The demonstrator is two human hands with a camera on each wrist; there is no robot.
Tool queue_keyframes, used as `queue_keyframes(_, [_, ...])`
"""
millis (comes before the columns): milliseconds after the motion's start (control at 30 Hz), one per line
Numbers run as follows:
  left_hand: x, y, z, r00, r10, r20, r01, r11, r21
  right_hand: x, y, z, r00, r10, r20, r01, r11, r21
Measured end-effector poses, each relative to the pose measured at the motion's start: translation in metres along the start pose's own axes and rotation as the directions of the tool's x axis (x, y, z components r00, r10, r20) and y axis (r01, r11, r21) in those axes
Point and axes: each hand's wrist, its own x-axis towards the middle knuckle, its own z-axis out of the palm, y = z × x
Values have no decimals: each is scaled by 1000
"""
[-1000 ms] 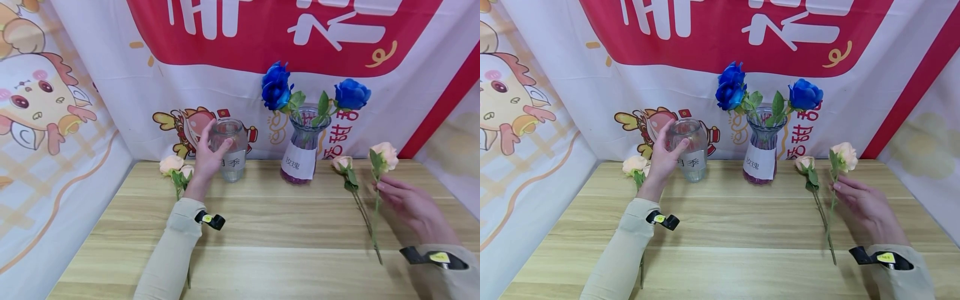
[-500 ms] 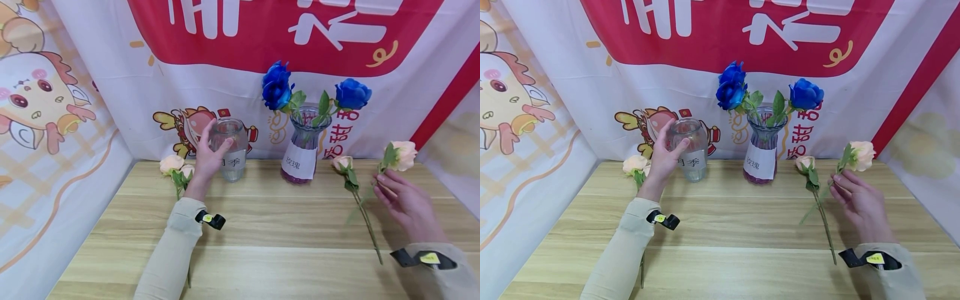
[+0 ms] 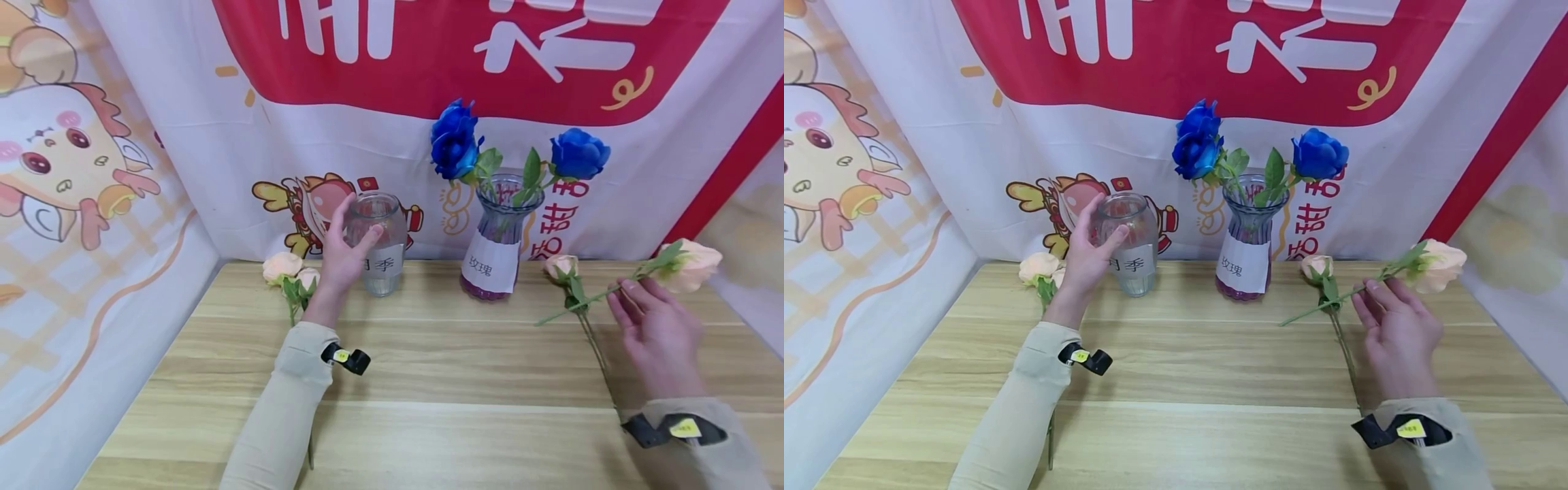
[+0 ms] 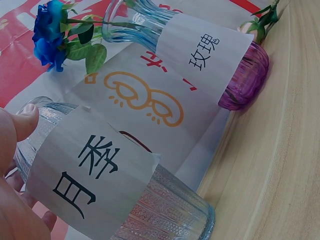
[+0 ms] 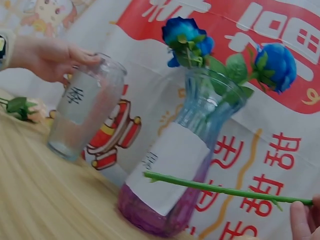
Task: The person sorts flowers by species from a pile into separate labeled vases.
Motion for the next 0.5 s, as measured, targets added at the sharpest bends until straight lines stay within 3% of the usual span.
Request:
queue_keyframes(233, [-1,0,-1,1000,6,-3,-6,1000,7,-4,13,14,977,-102,-187,115,992,58])
queue_keyframes(500, [-2,0,-1,1000,11,-3,-11,1000,8,-7,23,22,955,-173,-242,211,967,139])
